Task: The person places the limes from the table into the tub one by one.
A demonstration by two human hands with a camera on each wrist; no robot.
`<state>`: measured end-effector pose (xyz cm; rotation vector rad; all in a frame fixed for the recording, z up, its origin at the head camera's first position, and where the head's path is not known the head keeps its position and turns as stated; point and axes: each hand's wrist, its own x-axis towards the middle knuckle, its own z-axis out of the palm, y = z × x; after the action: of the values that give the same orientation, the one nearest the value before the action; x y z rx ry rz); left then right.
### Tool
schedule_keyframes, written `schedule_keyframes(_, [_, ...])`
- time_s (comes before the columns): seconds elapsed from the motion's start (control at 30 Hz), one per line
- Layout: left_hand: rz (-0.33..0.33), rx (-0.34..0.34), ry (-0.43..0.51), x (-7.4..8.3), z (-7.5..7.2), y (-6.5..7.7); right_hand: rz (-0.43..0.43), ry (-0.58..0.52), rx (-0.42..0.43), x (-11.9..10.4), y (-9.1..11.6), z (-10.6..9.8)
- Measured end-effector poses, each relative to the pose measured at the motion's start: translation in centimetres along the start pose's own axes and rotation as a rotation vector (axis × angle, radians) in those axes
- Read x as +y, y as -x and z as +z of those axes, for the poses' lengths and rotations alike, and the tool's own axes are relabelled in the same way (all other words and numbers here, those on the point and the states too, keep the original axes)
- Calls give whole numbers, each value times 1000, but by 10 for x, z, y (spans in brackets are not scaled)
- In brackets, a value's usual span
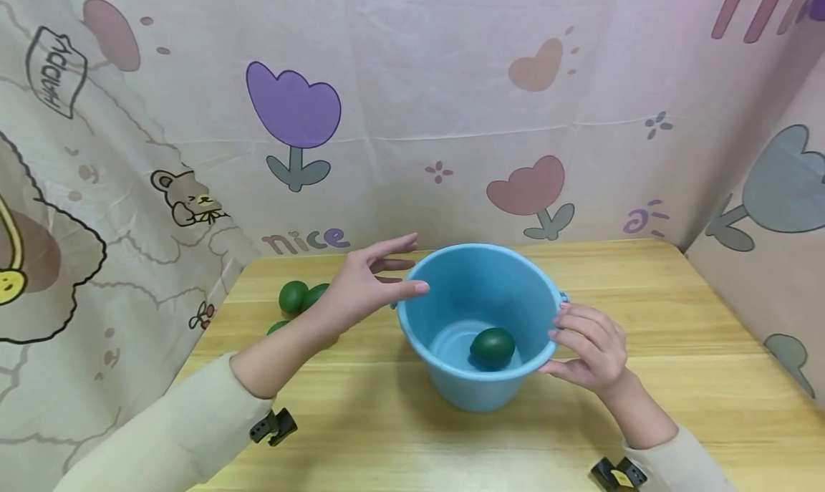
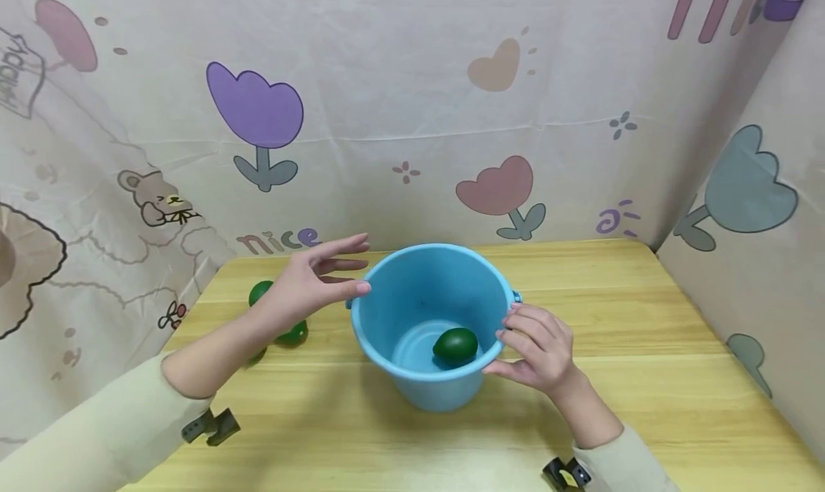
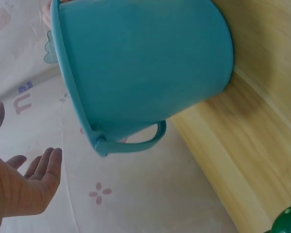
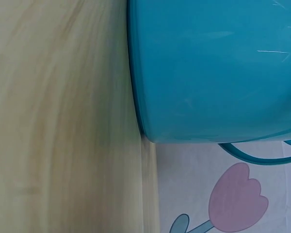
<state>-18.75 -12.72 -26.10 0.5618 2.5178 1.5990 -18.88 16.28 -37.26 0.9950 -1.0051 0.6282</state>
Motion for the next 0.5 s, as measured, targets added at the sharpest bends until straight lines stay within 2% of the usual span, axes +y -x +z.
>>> schedule_keyframes(0.27, [53, 61, 14, -5, -20, 7, 0, 4, -10, 0, -2, 2])
schedule_keyframes(0.5, [57, 110, -35, -4, -34, 10, -6, 6, -9, 0, 1, 0])
